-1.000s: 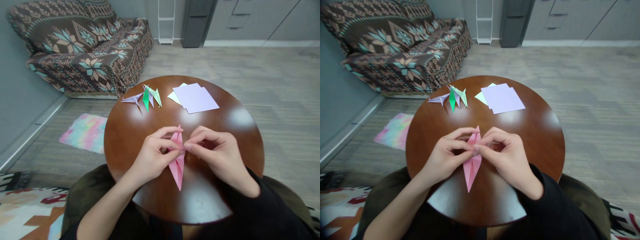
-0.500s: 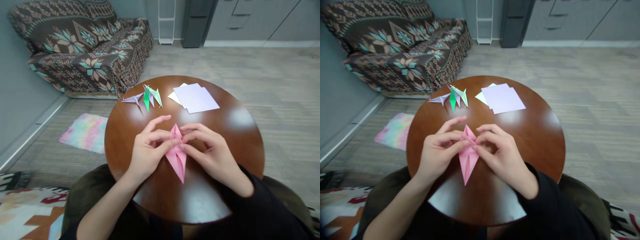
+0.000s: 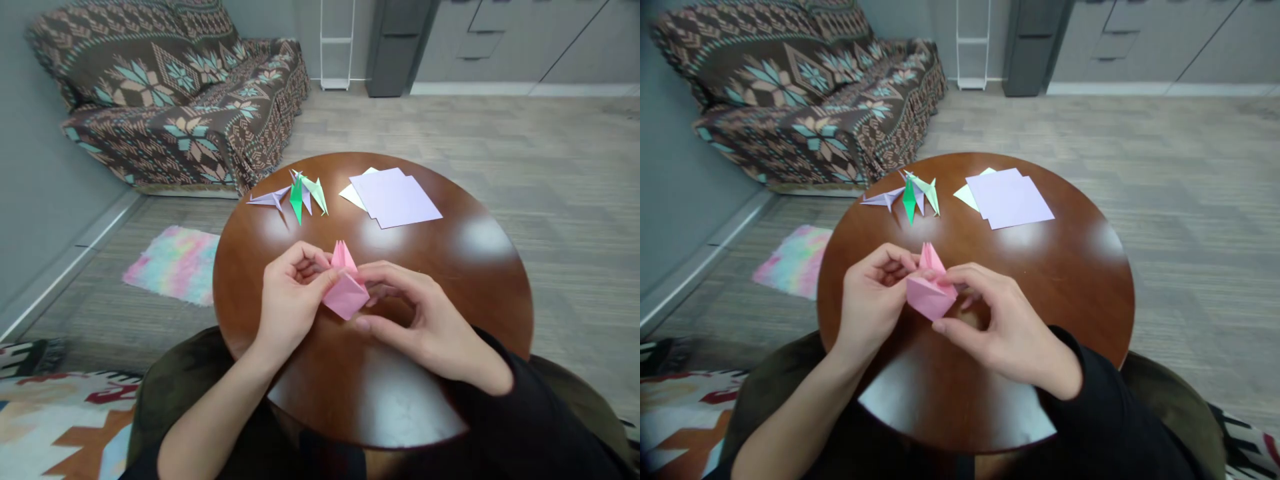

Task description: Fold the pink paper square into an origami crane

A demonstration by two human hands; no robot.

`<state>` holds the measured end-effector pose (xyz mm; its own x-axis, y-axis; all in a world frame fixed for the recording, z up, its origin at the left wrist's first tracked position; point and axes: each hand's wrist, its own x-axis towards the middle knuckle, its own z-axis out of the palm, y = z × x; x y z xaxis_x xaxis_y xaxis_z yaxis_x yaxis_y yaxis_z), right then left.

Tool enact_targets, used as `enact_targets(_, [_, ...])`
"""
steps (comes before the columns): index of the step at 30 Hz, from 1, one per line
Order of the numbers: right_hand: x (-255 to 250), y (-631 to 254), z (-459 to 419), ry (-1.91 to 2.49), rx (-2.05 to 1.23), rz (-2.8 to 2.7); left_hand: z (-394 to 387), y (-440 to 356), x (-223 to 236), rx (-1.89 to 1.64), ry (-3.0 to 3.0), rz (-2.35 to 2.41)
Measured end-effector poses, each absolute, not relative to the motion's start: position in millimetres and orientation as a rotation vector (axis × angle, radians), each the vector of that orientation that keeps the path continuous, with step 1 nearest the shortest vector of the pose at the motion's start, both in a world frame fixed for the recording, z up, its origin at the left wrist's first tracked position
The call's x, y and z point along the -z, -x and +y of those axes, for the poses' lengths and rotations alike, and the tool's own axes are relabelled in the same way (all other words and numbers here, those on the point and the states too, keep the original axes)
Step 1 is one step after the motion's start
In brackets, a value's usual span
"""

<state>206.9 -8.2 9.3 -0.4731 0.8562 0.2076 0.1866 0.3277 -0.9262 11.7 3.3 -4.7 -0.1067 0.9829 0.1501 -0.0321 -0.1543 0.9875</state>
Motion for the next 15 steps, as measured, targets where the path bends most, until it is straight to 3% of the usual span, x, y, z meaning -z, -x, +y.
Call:
enact_targets(8, [-2.4, -208.5, -6.8, 1.037, -0.841, -1.61, -9.1, -17.2, 3.3, -1.147, -1.306, 0.788])
enact_targets(15, [-0.3, -205.2, -4.7, 1.054, -1.137, -1.324, -5.4, -16.7, 3.3, -1.247, -1.338, 1.055])
